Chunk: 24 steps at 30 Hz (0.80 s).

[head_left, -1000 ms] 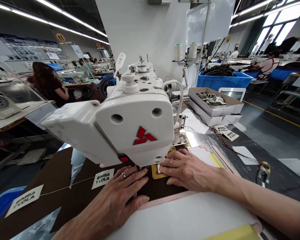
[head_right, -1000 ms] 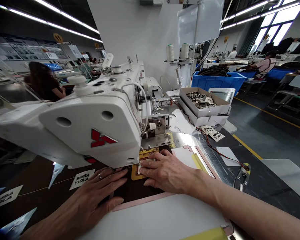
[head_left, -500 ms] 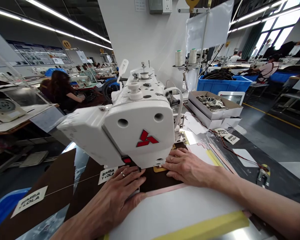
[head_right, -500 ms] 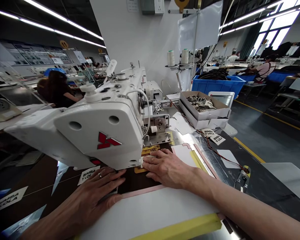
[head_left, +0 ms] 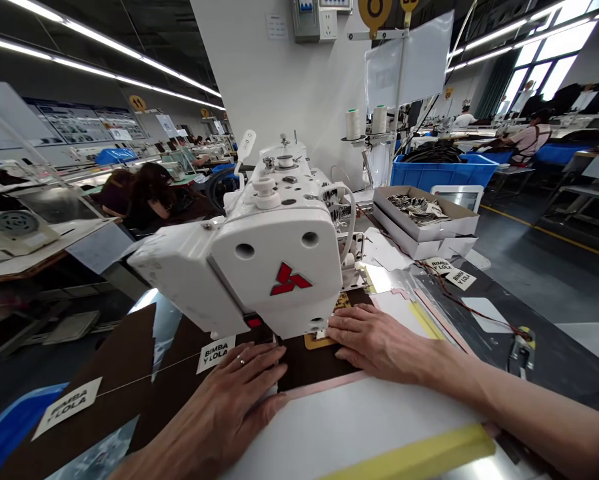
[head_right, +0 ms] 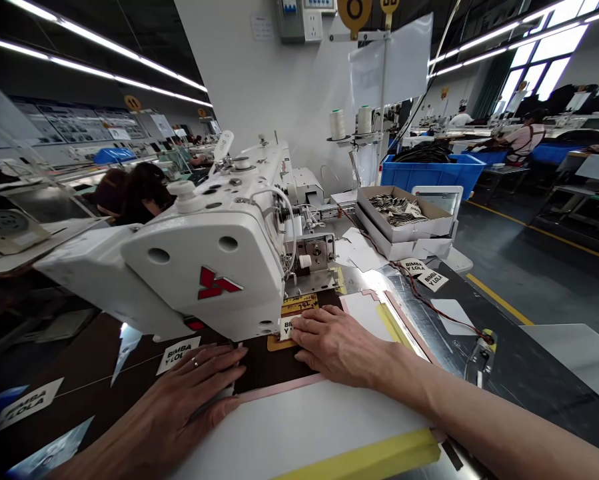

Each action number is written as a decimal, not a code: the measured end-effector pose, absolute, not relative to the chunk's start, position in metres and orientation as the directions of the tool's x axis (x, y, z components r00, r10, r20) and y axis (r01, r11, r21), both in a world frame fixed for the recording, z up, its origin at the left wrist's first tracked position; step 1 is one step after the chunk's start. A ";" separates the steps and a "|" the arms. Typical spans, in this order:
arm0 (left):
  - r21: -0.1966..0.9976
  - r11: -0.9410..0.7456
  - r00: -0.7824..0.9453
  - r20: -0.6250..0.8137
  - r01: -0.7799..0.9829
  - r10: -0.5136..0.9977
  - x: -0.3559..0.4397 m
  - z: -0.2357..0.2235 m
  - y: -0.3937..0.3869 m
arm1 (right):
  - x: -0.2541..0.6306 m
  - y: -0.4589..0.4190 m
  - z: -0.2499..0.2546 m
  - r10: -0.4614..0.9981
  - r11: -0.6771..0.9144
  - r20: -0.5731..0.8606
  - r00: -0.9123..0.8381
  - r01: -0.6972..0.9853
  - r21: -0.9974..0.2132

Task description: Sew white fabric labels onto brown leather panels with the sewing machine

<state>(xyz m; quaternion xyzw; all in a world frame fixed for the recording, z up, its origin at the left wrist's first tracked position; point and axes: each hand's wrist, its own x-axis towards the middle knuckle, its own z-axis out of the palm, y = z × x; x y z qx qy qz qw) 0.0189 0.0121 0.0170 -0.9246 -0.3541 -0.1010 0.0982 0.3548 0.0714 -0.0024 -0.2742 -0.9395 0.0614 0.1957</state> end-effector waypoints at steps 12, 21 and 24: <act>-0.073 -0.717 0.699 0.310 0.694 0.645 0.010 0.020 0.001 | 0.365 0.058 0.013 0.557 0.830 0.284 -0.780 0.514 -0.215; -0.079 -0.693 0.680 0.298 0.717 0.670 -0.002 0.023 -0.014 | 0.383 0.038 0.009 0.566 0.824 0.270 -0.779 0.544 -0.159; -0.044 -0.700 0.675 0.314 0.713 0.668 0.002 0.021 -0.012 | 0.387 0.035 0.005 0.574 0.817 0.298 -0.763 0.557 -0.147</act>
